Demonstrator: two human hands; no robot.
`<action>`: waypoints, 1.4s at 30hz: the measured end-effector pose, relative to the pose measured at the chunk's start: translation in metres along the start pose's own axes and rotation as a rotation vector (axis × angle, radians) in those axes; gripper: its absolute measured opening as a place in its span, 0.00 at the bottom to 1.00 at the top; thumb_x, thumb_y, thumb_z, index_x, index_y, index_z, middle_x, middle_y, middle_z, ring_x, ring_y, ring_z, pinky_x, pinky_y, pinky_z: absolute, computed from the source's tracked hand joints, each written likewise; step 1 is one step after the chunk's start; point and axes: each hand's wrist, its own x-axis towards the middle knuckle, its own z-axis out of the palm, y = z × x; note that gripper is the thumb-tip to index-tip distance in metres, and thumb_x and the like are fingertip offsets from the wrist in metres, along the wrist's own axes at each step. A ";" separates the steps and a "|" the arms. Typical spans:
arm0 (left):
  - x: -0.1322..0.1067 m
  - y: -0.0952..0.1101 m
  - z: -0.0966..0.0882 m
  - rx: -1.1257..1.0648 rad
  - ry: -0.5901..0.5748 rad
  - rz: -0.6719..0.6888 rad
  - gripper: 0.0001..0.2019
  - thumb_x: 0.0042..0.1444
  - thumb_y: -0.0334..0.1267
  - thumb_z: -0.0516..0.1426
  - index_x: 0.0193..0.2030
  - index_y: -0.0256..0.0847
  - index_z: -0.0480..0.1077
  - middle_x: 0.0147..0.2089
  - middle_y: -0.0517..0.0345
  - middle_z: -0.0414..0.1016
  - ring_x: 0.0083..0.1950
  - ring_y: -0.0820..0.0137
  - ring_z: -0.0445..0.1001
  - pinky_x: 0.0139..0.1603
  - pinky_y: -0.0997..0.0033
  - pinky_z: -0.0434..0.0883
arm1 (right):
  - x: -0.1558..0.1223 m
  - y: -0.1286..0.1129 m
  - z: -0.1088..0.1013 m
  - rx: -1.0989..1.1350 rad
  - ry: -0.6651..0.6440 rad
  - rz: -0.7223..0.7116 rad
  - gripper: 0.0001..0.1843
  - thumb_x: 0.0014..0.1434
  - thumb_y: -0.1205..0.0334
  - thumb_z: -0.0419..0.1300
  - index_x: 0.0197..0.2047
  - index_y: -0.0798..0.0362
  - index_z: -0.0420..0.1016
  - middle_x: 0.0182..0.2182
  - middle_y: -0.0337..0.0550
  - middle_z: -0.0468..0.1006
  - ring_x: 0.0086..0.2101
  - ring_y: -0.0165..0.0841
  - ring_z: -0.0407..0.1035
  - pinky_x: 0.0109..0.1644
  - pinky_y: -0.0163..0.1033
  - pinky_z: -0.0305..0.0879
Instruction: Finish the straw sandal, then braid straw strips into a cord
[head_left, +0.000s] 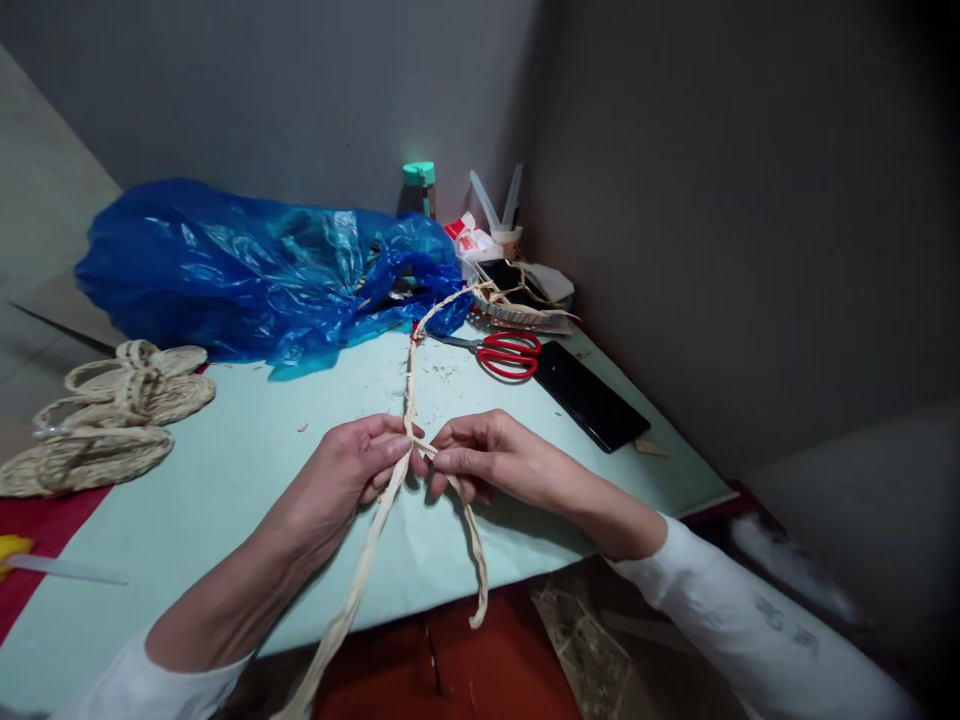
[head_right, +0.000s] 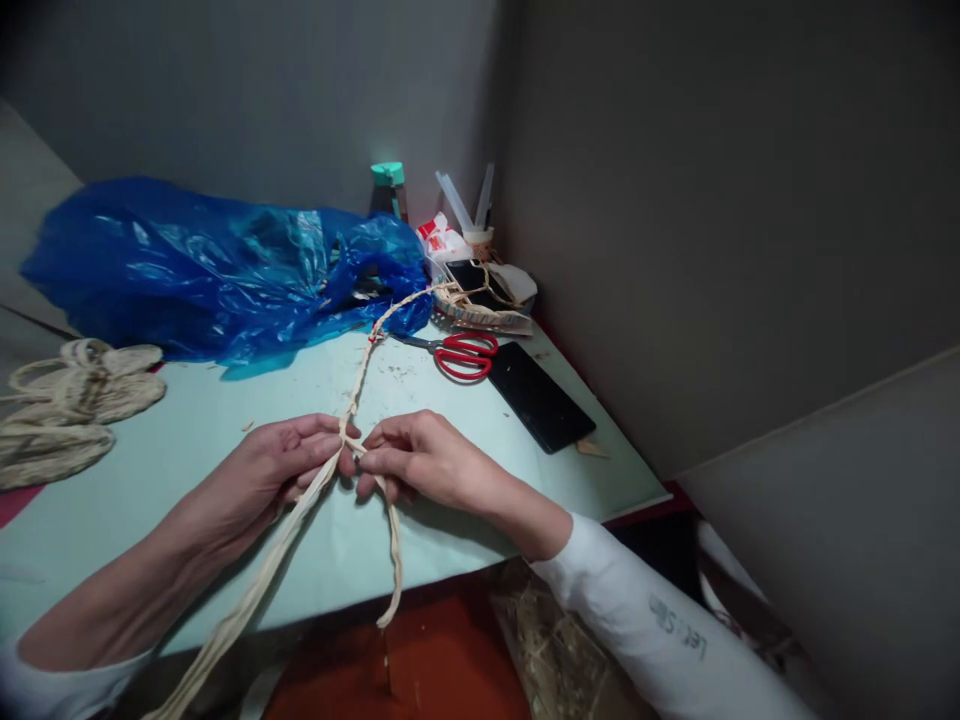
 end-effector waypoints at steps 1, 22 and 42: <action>0.000 0.000 0.001 0.003 0.010 -0.011 0.11 0.54 0.42 0.61 0.33 0.35 0.71 0.25 0.58 0.71 0.21 0.81 0.48 0.21 0.77 0.42 | -0.001 -0.001 -0.002 0.003 -0.005 0.011 0.13 0.62 0.57 0.58 0.38 0.60 0.75 0.30 0.44 0.77 0.22 0.23 0.62 0.23 0.29 0.58; 0.002 0.001 -0.004 -0.055 0.021 -0.132 0.14 0.50 0.47 0.64 0.30 0.37 0.72 0.22 0.63 0.66 0.20 0.78 0.60 0.22 0.78 0.56 | 0.010 -0.007 0.008 -0.935 0.496 -0.366 0.07 0.65 0.69 0.53 0.38 0.56 0.72 0.31 0.42 0.76 0.31 0.29 0.67 0.37 0.33 0.58; 0.008 -0.002 -0.007 -0.309 0.002 -0.106 0.09 0.50 0.36 0.66 0.36 0.33 0.77 0.25 0.60 0.70 0.19 0.83 0.60 0.20 0.84 0.58 | 0.050 -0.011 -0.068 -1.781 0.518 0.233 0.16 0.63 0.73 0.46 0.51 0.62 0.68 0.44 0.60 0.73 0.45 0.47 0.65 0.46 0.46 0.57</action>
